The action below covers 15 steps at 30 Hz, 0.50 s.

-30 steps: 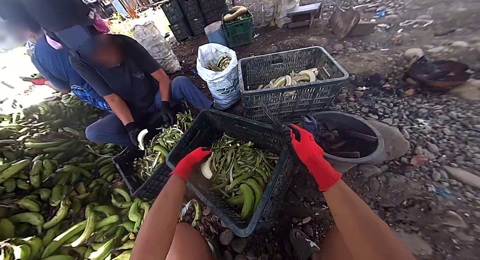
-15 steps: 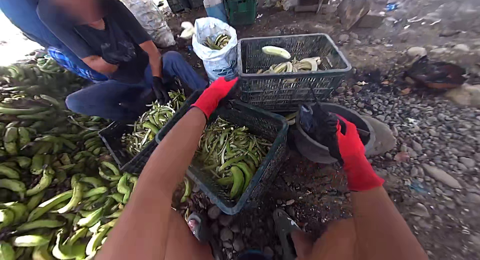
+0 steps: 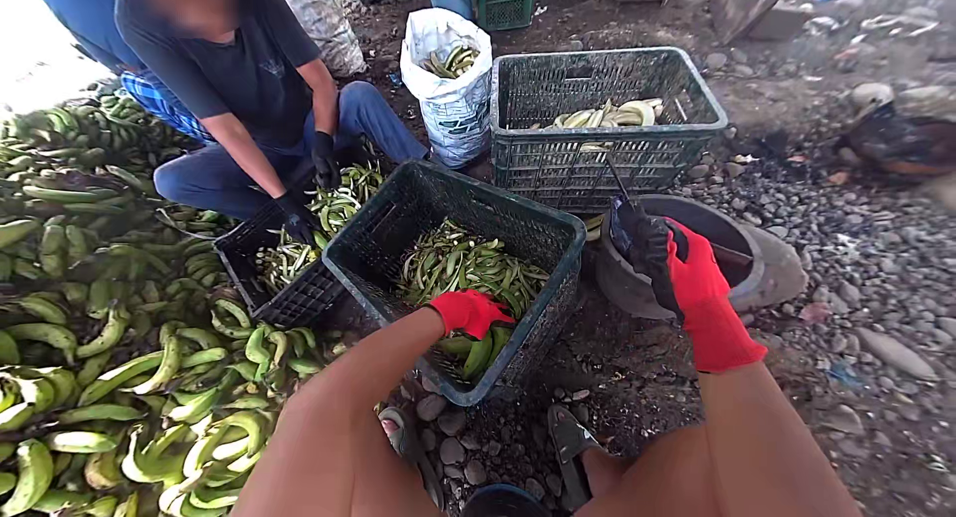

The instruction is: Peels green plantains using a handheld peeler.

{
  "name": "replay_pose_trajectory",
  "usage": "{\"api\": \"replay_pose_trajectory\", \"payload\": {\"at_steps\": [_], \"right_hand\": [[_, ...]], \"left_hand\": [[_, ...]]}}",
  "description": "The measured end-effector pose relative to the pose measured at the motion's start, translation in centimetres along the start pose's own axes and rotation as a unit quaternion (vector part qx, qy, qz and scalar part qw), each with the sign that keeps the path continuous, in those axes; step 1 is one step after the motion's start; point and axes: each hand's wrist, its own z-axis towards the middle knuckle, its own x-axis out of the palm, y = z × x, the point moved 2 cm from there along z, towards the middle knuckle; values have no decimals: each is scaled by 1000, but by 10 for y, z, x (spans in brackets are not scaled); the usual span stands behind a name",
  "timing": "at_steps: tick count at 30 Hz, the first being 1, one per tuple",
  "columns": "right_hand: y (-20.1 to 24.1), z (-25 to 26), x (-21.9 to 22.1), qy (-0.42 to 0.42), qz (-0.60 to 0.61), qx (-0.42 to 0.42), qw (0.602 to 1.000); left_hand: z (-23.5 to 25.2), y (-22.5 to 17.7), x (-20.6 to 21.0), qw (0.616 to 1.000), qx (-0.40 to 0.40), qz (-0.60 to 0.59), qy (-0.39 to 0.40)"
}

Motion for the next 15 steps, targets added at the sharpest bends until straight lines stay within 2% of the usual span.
{"api": "replay_pose_trajectory", "payload": {"at_steps": [2, 5, 8, 10, 11, 12, 13, 14, 15], "right_hand": [[4, 2, 4, 5, -11, -16, 1000], [17, 3, 8, 9, -19, -44, 999], [30, 0, 13, 37, -17, -48, 998], [34, -2, 16, 52, -28, -41, 997], [36, -3, 17, 55, -30, -30, 998], [39, -3, 18, 59, -29, -21, 998], [41, -2, 18, 61, -24, -17, 998], [41, -1, 21, 61, -18, -23, 998], [39, 2, 27, 60, -7, -38, 997]], "left_hand": [[6, -14, -2, 999, -16, 23, -41], [5, -30, -10, 995, -15, 81, -49], [-8, -21, -5, 994, 8, 99, -49], [-34, -2, -7, 997, 9, 33, -65], [-57, 11, -10, 994, 6, -47, -95], [-81, 27, -8, 973, 14, -163, -161], [-103, 42, -2, 923, 28, -293, -246], [-120, 53, 6, 843, 47, -423, -329], [-131, 59, 13, 745, 75, -532, -397]]}}
